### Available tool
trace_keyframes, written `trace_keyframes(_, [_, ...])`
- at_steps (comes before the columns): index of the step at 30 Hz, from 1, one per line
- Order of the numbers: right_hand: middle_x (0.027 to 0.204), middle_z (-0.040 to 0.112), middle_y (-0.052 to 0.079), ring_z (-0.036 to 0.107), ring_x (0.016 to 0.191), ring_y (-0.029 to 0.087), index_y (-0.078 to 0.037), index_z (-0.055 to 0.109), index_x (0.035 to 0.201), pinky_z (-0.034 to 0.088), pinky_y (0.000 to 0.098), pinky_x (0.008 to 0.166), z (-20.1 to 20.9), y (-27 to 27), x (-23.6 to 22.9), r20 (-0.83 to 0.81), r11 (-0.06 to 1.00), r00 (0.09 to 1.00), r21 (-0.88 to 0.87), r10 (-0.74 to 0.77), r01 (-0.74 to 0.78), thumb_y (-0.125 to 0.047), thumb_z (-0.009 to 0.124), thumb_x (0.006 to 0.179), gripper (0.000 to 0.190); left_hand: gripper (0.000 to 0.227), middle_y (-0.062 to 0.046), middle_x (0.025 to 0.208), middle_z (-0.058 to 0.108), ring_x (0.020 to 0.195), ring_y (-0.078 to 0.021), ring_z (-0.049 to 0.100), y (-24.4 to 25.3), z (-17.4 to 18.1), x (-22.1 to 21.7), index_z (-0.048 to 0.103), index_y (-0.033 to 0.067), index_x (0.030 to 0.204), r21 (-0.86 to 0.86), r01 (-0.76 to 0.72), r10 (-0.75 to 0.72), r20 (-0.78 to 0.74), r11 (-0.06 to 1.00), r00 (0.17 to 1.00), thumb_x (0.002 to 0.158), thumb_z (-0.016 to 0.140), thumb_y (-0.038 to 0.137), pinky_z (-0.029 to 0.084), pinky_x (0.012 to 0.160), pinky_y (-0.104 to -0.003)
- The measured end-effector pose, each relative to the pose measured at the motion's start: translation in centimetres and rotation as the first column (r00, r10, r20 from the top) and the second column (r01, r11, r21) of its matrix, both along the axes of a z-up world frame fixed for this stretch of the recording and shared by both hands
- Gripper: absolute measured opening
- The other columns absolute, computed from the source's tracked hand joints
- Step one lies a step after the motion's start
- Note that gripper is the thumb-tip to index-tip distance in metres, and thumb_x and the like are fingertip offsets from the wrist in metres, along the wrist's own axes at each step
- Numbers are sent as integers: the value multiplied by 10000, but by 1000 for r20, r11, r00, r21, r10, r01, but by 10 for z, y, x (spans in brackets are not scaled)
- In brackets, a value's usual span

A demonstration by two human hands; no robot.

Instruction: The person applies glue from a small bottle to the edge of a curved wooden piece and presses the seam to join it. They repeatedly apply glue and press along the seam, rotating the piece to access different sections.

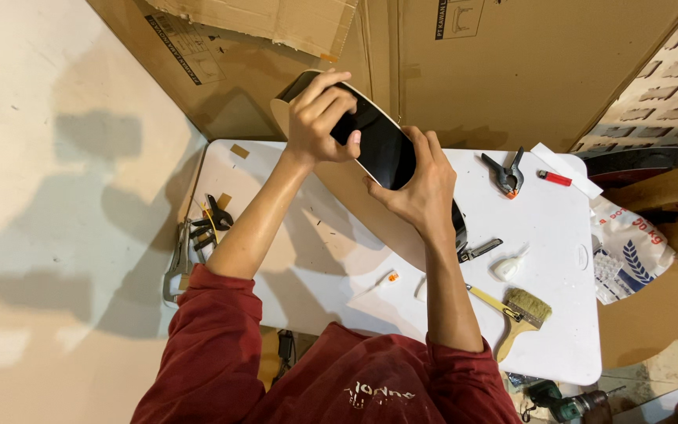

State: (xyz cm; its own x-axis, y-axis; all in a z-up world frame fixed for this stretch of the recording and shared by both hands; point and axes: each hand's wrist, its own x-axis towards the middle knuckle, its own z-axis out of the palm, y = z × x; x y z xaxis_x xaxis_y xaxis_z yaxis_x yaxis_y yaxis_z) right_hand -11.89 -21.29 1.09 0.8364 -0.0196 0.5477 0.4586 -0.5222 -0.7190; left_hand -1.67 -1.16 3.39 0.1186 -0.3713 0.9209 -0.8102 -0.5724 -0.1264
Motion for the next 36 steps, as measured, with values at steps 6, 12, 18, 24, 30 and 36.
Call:
trace_keyframes(6, [1027, 596, 133, 676, 933, 402, -30, 613, 1310, 540, 479, 809, -2, -1, 1, -22, 1000, 1000, -16, -17, 17, -390, 968, 564, 901, 388, -11, 893, 636, 920, -260, 684, 1, -13, 7, 648, 137, 866, 97, 63, -44, -187, 993, 981, 928, 520, 498, 594, 810, -371])
trace_keyframes(12, [1020, 615, 254, 658, 959, 530, 48, 611, 1330, 541, 591, 783, 20, -20, -7, -47, 978, 977, -10, 208, -209, -257, 747, 939, 515, 382, -93, 1026, 596, 1010, -312, 620, -2, 20, -11, 618, 95, 1015, 358, 127, -6, -321, 925, 947, 751, 608, 371, 502, 871, -434])
trace_keyframes(18, [987, 726, 22, 651, 844, 139, -86, 719, 1102, 538, 291, 728, 7, -30, 14, -135, 943, 951, 223, 280, -246, -92, 516, 986, 235, 403, -199, 1155, 607, 1060, -369, 583, -3, 46, -25, 591, -4, 1158, 521, 249, -35, -386, 817, 922, 839, 494, 221, 425, 965, -495])
trace_keyframes(24, [815, 704, 132, 690, 726, 213, -30, 739, 1170, 613, 366, 704, -32, -33, 33, -61, 887, 941, 359, 334, -291, -14, 686, 956, 221, 442, -118, 1046, 570, 1071, -322, 590, -2, 38, -13, 601, 58, 1080, 487, 316, -115, -398, 814, 910, 718, 487, 285, 454, 961, -443])
trace_keyframes(30, [1013, 698, 144, 684, 892, 243, -18, 760, 1092, 619, 373, 804, -14, -31, 41, 23, 792, 864, 388, 502, -471, -21, 728, 904, 191, 462, -104, 973, 526, 959, -307, 556, 0, 29, -13, 584, 73, 1009, 421, 344, -125, -466, 840, 876, 666, 511, 373, 487, 901, -430])
trace_keyframes(36, [965, 728, 141, 678, 865, 173, -3, 786, 1019, 615, 292, 728, -3, -11, 40, -45, 781, 878, 479, 477, -399, 16, 744, 898, 130, 475, -87, 963, 512, 948, -293, 537, 13, 31, -3, 584, 89, 1000, 392, 355, -145, -473, 848, 869, 632, 521, 383, 474, 892, -421])
